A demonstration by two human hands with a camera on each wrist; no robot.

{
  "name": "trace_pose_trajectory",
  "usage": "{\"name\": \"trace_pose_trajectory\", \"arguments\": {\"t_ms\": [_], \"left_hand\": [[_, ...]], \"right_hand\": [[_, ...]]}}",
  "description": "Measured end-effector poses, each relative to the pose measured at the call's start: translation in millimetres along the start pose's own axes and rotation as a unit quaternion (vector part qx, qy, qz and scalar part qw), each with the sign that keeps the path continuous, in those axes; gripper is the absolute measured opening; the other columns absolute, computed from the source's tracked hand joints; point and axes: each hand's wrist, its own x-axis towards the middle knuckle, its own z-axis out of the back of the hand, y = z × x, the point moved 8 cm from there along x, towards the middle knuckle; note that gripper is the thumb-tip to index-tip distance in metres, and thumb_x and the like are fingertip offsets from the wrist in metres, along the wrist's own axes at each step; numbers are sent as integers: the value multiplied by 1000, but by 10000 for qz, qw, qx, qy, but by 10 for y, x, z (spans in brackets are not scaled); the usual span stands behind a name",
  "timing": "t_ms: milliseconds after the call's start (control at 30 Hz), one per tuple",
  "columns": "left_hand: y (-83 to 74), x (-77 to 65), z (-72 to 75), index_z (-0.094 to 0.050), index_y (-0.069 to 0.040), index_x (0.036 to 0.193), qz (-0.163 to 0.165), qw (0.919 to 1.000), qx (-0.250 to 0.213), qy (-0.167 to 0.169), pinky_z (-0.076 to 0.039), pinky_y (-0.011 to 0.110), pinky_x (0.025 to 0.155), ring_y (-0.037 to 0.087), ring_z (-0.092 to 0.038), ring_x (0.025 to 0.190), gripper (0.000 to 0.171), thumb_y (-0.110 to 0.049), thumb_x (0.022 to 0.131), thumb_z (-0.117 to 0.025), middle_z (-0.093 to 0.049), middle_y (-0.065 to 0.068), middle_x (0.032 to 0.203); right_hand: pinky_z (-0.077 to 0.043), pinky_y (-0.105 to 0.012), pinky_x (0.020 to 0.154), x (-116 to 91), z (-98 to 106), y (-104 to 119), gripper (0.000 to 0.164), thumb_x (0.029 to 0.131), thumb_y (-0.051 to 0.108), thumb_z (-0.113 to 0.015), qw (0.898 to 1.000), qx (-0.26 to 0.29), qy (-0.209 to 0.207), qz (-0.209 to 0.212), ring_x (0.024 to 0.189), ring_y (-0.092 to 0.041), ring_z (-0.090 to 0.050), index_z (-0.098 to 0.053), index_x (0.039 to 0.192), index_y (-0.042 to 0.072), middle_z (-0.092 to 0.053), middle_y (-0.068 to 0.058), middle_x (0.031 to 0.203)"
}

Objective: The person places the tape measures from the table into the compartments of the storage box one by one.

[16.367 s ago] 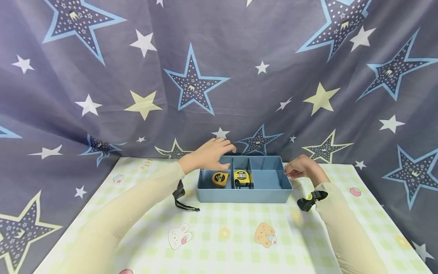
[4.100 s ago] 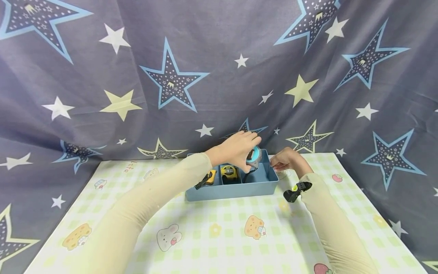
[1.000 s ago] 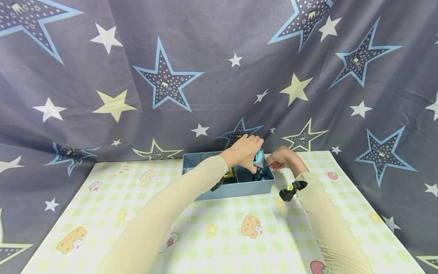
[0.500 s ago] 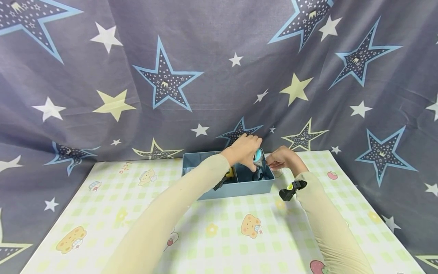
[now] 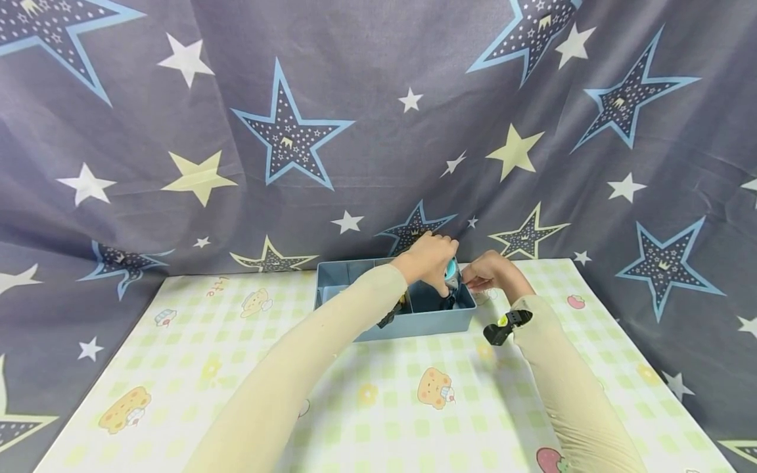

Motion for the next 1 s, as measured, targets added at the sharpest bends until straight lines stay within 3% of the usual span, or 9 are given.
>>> {"name": "trace_pose_trajectory", "arguments": {"t_ms": [233,667,1000], "left_hand": [[-10,-9,-7,-54,-13,135,-4,10000,8,62,-44,39,110,17,-62,114,96,-74,66,-79,-64,-1,122],[-40,-14,-221,-55,-13,136,1,9995,-14,318,-42,41,112,19,-62,115,96,-74,66,-79,-64,-1,124],[-40,-23,-287,-58,-14,134,-19,9986,-134,506,-44,41,109,15,-65,110,92,-74,68,-78,-67,-4,120]], "right_hand": [[-61,-32,82,-8,29,15,36,84,0,-65,10000,28,-86,31,72,-11,-66,-66,117,-15,-69,1,75],[-61,-28,79,18,3,-19,40,85,1,-67,10000,59,-42,0,73,-11,-66,-64,121,-16,-68,1,77],[-60,-28,78,14,-9,-16,35,85,-1,-66,9999,139,-11,36,72,-10,-65,-65,117,-16,-67,2,75]]}}
